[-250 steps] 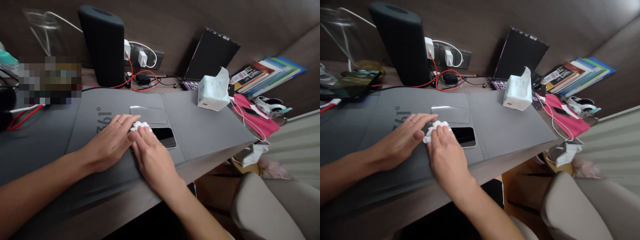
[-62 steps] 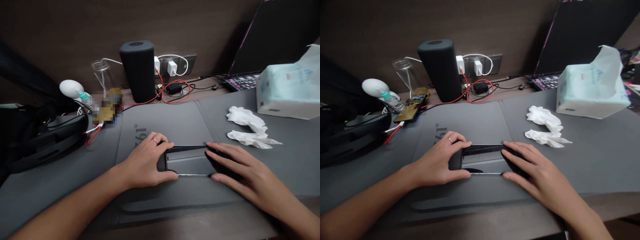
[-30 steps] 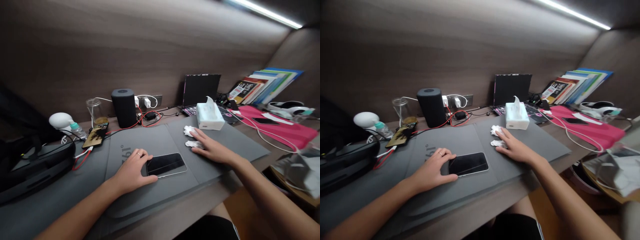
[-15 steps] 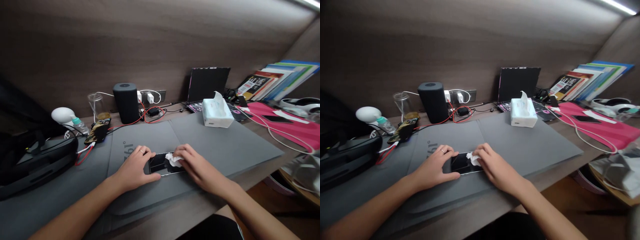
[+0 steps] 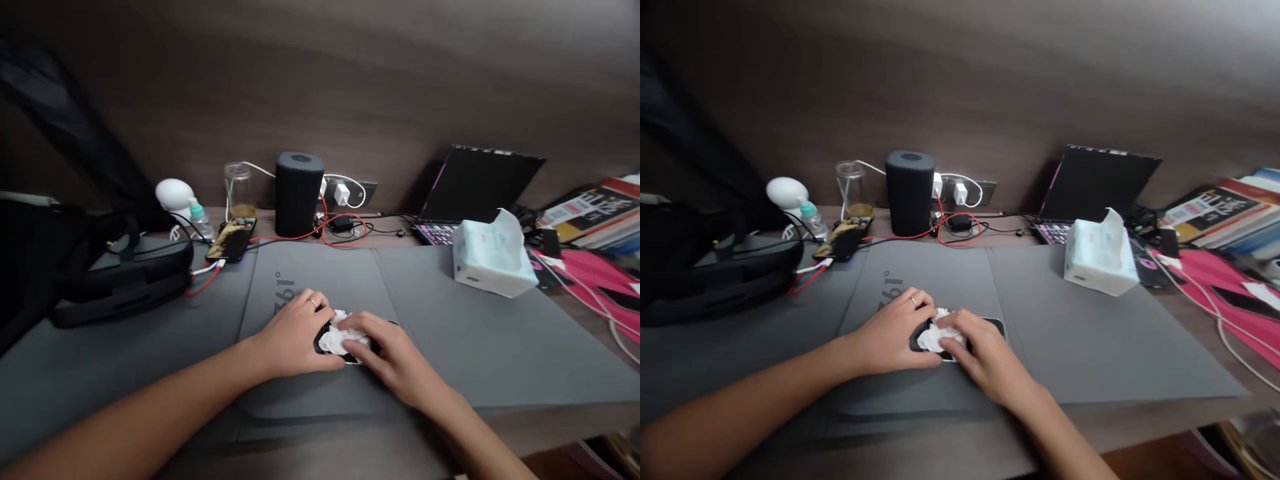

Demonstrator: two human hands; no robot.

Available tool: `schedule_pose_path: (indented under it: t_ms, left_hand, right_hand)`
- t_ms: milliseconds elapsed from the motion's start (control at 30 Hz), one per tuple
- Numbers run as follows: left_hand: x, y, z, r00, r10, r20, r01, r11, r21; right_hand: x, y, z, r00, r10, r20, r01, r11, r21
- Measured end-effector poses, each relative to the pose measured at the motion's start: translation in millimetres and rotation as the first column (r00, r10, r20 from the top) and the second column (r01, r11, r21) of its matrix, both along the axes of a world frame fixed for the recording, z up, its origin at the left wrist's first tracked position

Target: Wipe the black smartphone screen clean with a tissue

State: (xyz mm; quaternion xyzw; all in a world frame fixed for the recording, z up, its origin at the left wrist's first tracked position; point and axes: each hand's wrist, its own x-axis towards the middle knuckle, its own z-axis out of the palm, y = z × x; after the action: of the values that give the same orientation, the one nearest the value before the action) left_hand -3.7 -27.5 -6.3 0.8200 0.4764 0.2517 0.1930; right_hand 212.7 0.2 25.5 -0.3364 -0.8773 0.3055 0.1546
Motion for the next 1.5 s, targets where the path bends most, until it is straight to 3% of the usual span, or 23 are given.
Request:
schedule_pose_path:
  t_ms: [100,200,300,367,433,533,633,700,833,1000,1233,1333,1500]
  left_hand:
    - [-0.3,0.4,0.2,1.000,0.000,0.000,0.000,1.000,-0.013]
    - [-1.6,0.1,0.6,1.000,-0.014,-0.015,0.013,1.000,-0.006]
    - [-2.4,-0.9,0.3,0.999,-0.027,-0.031,0.027,1.000,-0.008]
    - [-2.8,-1.6,-0.3,0.998,-0.033,-0.051,0.032,0.999,-0.017]
    - [-3.0,-2.0,-0.8,0.997,-0.035,-0.073,0.034,0.999,-0.020]
    - [-2.1,-2.1,-0.1,0.995,-0.046,-0.087,0.044,0.999,-0.015]
    - [-0.3,-2.4,2.6,0.995,-0.050,-0.085,0.050,0.999,-0.001]
    - [0.7,-2.5,3.9,0.996,-0.042,-0.083,0.042,0.999,0.008]
    - [1.9,-2.0,3.4,0.994,-0.027,-0.101,0.028,0.999,0.014]
    - [1.4,-1.6,4.6,0.997,-0.022,-0.069,0.022,1.000,0.000]
    - [-0.3,-1.2,2.8,1.000,-0.009,-0.026,0.008,1.000,-0.024]
    - [-0.1,-0.6,0.2,1.000,0.002,-0.016,-0.002,1.000,-0.019]
    - [1.3,-0.5,0.8,0.999,0.001,-0.043,-0.001,1.000,0.002]
  right_hand:
    - [-6.6,6.3,5.3,0.996,-0.092,0.021,0.093,0.990,-0.103]
    - [-0.2,8.5,11.6,0.966,-0.204,-0.160,0.194,0.978,-0.074]
    - [16.0,7.6,15.4,0.820,-0.357,-0.447,0.415,0.909,0.037]
    - [25.4,3.4,15.7,0.772,-0.391,-0.502,0.474,0.879,0.044]
    - [28.1,-4.3,13.5,0.822,-0.371,-0.432,0.425,0.905,0.031]
    - [17.9,-17.9,4.5,0.940,-0.189,-0.284,0.232,0.965,0.125]
    - [1.4,-24.8,-9.0,0.983,0.022,-0.181,0.033,0.954,0.298]
    - [-7.1,-24.0,-16.5,0.990,0.080,-0.118,-0.036,0.942,0.333]
    - [-13.7,-17.7,-21.9,0.997,0.062,-0.040,-0.046,0.949,0.312]
    - [-2.5,-13.9,-12.3,0.996,0.085,0.029,-0.090,0.962,0.258]
    - [40.2,-17.6,-1.2,0.986,-0.094,0.136,0.076,0.989,0.129]
    - [49.1,-22.4,-5.6,0.974,-0.097,0.205,0.066,0.986,0.151]
    - [52.7,-24.5,-12.2,0.977,-0.089,0.196,0.021,0.944,0.328]
